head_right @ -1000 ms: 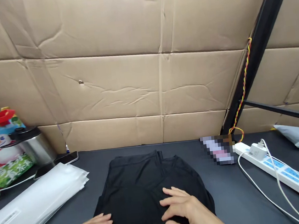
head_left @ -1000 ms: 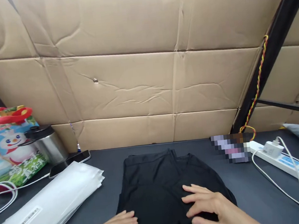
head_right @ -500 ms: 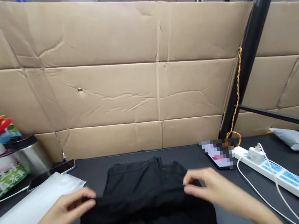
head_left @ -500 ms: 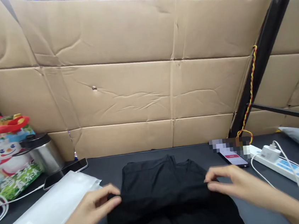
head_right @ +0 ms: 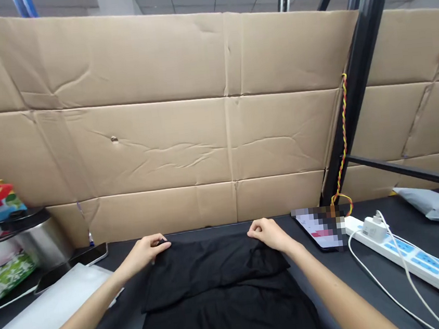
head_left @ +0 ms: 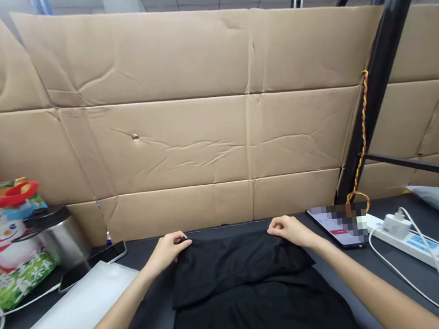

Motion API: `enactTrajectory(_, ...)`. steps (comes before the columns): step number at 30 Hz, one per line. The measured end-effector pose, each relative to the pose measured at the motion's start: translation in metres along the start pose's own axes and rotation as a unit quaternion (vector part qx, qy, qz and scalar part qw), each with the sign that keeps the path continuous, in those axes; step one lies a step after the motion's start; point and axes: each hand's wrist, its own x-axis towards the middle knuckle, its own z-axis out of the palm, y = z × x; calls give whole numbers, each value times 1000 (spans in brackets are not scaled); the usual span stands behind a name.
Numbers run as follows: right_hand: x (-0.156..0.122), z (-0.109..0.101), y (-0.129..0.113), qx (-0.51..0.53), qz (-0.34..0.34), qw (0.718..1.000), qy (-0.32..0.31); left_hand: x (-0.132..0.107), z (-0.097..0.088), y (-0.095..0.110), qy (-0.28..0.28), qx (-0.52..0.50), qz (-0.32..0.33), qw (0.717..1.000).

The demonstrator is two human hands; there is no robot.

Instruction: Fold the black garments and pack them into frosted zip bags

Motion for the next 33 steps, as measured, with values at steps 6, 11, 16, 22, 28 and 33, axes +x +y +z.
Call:
enactTrajectory(6,-16,10,-27,-46,-27,996,70,-15,5,9,75,86,46,992)
enactTrajectory(11,-46,28,-55,-112,-137,983,-45,-38,19,15,-15,201,169,965)
enactTrajectory(16,-65,34,-24,-152,-40,985,-75,-52,30,-5,-75,244,118,960)
enactTrajectory(22,-72,28,1,-73,43,995,-61,-52,23,-1,-106,263,65,957)
enactTrajectory(28,-77,3,1,24,79,996,-46,-45,37,54,-66,282,114,950)
enactTrajectory(33,-76,-5,12,55,80,995,-25,-32,91,127,-146,165,291,931)
